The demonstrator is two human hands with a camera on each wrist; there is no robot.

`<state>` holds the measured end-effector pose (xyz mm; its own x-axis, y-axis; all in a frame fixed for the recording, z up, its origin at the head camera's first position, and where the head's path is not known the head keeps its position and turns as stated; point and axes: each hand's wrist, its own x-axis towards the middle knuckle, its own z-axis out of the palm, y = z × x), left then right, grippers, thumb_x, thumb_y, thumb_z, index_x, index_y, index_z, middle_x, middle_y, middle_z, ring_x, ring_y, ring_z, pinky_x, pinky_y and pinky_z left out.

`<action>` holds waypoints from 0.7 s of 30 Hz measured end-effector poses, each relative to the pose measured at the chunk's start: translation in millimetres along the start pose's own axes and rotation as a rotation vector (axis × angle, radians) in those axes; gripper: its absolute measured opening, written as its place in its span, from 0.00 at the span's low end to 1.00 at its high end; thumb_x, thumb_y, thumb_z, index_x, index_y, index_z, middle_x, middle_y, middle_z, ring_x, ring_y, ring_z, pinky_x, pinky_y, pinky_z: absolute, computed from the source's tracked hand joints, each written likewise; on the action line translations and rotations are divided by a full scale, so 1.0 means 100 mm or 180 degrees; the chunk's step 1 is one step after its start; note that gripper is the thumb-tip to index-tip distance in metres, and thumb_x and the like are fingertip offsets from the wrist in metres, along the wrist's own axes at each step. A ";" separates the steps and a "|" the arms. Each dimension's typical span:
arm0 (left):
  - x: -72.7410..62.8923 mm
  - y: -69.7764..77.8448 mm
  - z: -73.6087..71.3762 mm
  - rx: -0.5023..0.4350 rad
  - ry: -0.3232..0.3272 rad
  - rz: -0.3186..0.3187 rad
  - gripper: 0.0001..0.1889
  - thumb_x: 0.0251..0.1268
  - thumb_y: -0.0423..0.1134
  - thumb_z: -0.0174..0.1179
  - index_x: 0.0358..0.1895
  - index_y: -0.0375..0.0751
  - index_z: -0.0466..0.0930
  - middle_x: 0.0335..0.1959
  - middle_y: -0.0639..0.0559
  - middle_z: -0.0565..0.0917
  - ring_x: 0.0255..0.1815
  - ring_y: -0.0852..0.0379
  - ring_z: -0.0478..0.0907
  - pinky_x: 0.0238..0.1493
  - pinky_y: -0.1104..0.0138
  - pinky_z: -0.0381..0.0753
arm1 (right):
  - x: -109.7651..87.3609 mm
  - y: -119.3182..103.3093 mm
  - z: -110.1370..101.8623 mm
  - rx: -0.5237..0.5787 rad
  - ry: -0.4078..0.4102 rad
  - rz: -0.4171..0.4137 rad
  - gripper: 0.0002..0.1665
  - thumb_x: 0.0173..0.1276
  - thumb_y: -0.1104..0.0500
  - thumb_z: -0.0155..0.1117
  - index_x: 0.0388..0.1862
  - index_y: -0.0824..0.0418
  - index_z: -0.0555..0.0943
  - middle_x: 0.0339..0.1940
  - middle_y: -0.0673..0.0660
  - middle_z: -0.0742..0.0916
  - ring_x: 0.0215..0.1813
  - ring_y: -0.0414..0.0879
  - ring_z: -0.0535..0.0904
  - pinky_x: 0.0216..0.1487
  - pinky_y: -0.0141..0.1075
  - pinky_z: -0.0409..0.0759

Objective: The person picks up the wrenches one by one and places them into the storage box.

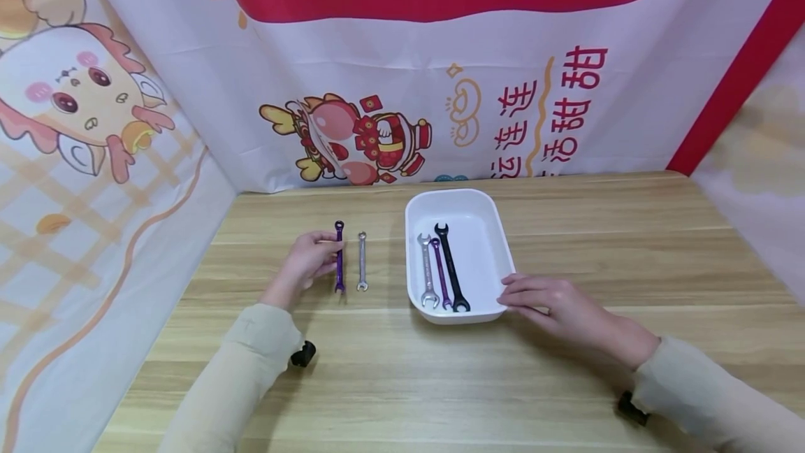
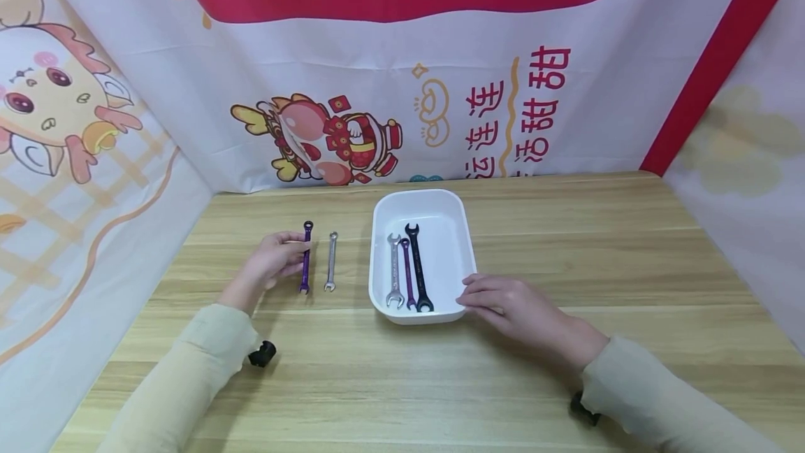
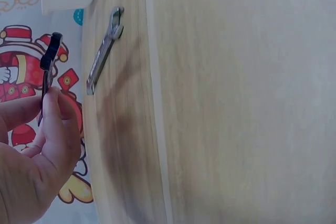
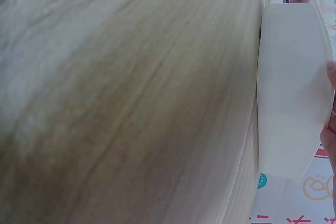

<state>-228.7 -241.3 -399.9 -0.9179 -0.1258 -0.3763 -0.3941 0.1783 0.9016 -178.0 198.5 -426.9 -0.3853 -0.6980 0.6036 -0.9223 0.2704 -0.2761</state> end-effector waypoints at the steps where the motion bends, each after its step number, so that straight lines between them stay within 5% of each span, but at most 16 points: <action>1: -0.01 0.00 0.02 -0.0018 0.0006 -0.0007 0.23 0.76 0.31 0.58 0.69 0.29 0.67 0.45 0.48 0.78 0.33 0.62 0.77 0.38 0.74 0.85 | 0.00 0.00 0.00 0.0000 0.0003 -0.0007 0.24 0.82 0.46 0.52 0.46 0.60 0.90 0.48 0.56 0.91 0.52 0.54 0.87 0.67 0.27 0.71; 14: -0.16 0.13 0.28 -0.0630 -0.0167 0.0028 0.20 0.76 0.30 0.57 0.66 0.27 0.69 0.50 0.43 0.80 0.39 0.58 0.81 0.39 0.73 0.85 | -0.01 0.02 0.02 0.0048 0.0033 -0.0029 0.21 0.81 0.49 0.55 0.46 0.61 0.90 0.47 0.56 0.91 0.52 0.54 0.87 0.68 0.25 0.69; 21: -0.24 0.22 0.42 -0.0808 -0.0263 -0.0015 0.16 0.76 0.29 0.57 0.62 0.30 0.71 0.43 0.49 0.77 0.34 0.60 0.77 0.37 0.74 0.84 | -0.02 0.03 0.03 0.0038 0.0058 -0.0035 0.16 0.79 0.52 0.60 0.46 0.60 0.90 0.48 0.56 0.91 0.52 0.54 0.87 0.69 0.26 0.68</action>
<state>-217.6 -193.3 -380.2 -0.9209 -0.0440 -0.3874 -0.3837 -0.0739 0.9205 -179.4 198.8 -431.4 -0.3757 -0.6886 0.6202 -0.9261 0.2547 -0.2781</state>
